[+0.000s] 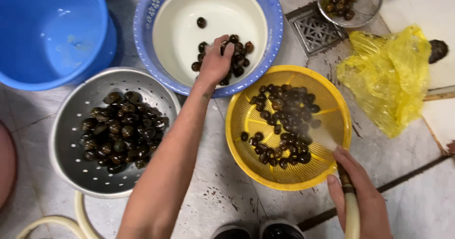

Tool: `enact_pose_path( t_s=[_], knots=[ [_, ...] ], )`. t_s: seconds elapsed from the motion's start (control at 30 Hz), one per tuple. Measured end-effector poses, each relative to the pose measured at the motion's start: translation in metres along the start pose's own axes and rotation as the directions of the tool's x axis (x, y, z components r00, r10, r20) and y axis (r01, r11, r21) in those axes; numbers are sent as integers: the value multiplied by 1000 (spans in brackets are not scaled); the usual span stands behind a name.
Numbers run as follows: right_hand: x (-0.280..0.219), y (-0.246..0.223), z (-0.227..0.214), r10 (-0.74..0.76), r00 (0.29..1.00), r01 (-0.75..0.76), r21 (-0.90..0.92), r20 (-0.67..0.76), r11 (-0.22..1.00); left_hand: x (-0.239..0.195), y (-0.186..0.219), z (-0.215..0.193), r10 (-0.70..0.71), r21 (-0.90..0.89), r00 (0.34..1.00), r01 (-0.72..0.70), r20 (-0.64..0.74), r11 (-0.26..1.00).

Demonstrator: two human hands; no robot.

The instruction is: The person washes snails in a yellow colander using a hose, then transfers them into a blue bowl. The process is repeated multiple times throughout the clip.

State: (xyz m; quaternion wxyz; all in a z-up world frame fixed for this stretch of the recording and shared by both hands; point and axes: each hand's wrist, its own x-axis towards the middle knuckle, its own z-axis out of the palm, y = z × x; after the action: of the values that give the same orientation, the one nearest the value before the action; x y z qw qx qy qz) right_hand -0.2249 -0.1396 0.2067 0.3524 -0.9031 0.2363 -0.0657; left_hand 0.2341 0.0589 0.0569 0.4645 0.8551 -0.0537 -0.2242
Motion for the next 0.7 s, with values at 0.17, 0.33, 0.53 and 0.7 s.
enact_pose_path(
  t_s=[0.17,0.33,0.53,0.7],
  knots=[
    [-6,1,-3,75,997,-74,28,-6,997,-130,67,65,611,230,791,-590,-29,774],
    [-14,12,-6,51,999,-51,-25,17,998,-218,38,153,558,316,588,-800,586,510],
    [-26,20,2,75,996,-74,-22,44,997,-235,14,205,190,633,664,-747,723,205],
    [-33,23,22,34,981,-24,-56,193,998,-198,9,200,171,616,663,-743,729,262]
  ],
)
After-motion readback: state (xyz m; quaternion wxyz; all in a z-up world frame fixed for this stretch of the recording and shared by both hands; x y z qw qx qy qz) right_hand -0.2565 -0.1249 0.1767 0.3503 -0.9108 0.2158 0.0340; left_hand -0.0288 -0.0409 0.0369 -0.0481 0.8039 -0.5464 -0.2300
